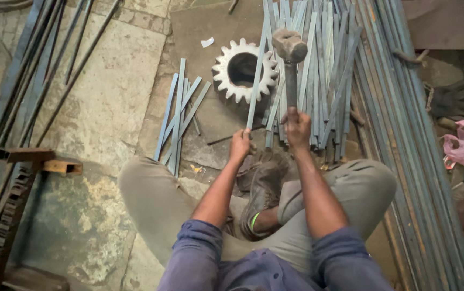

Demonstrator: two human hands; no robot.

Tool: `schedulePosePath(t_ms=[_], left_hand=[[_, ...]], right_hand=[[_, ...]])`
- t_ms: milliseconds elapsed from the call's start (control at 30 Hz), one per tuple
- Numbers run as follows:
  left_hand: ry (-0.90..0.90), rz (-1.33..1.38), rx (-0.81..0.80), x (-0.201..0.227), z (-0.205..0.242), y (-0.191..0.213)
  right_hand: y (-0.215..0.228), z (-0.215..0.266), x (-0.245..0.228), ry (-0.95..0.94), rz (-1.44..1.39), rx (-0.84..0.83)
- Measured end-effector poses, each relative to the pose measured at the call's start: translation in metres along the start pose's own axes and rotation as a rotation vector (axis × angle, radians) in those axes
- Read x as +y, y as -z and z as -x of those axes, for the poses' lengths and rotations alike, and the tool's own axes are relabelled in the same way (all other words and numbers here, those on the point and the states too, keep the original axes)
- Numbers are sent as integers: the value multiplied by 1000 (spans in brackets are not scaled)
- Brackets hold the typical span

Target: The person sits on the floor and repeatedly hammers thin metal strips against a large gear-shaped metal object. They pick up strips from a pile, strike them with a hammer, and place them aside.

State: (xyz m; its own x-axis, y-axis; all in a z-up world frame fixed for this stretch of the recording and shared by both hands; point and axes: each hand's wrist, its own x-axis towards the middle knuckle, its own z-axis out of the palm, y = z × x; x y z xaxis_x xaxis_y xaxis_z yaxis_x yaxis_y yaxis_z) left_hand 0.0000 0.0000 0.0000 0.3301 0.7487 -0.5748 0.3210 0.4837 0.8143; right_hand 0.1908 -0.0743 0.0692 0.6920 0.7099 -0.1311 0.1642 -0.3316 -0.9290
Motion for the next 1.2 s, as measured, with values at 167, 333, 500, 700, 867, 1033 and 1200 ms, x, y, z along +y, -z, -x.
schedulePosePath(t_ms=[167,333,500,700,867,1033,1200], left_hand=[[-81,-206,78,-13,15,3],[-155,-359,149,-51,23,0],[-278,-412,102,-88,51,11],[-11,-410,47,-99,90,27],[-4,-358,60,-83,98,38],[-247,-484,233,-72,104,44],[-77,-142,102,-44,97,29]], right_hand=[[-19,-11,9,-49,374,74],[-8,-5,-40,-195,132,39],[13,-8,-119,129,-285,-45],[-2,-58,-111,502,-442,51],[-13,-67,-36,-297,170,-94],[-22,-49,3,-182,357,-77],[-23,9,10,-320,643,-63]])
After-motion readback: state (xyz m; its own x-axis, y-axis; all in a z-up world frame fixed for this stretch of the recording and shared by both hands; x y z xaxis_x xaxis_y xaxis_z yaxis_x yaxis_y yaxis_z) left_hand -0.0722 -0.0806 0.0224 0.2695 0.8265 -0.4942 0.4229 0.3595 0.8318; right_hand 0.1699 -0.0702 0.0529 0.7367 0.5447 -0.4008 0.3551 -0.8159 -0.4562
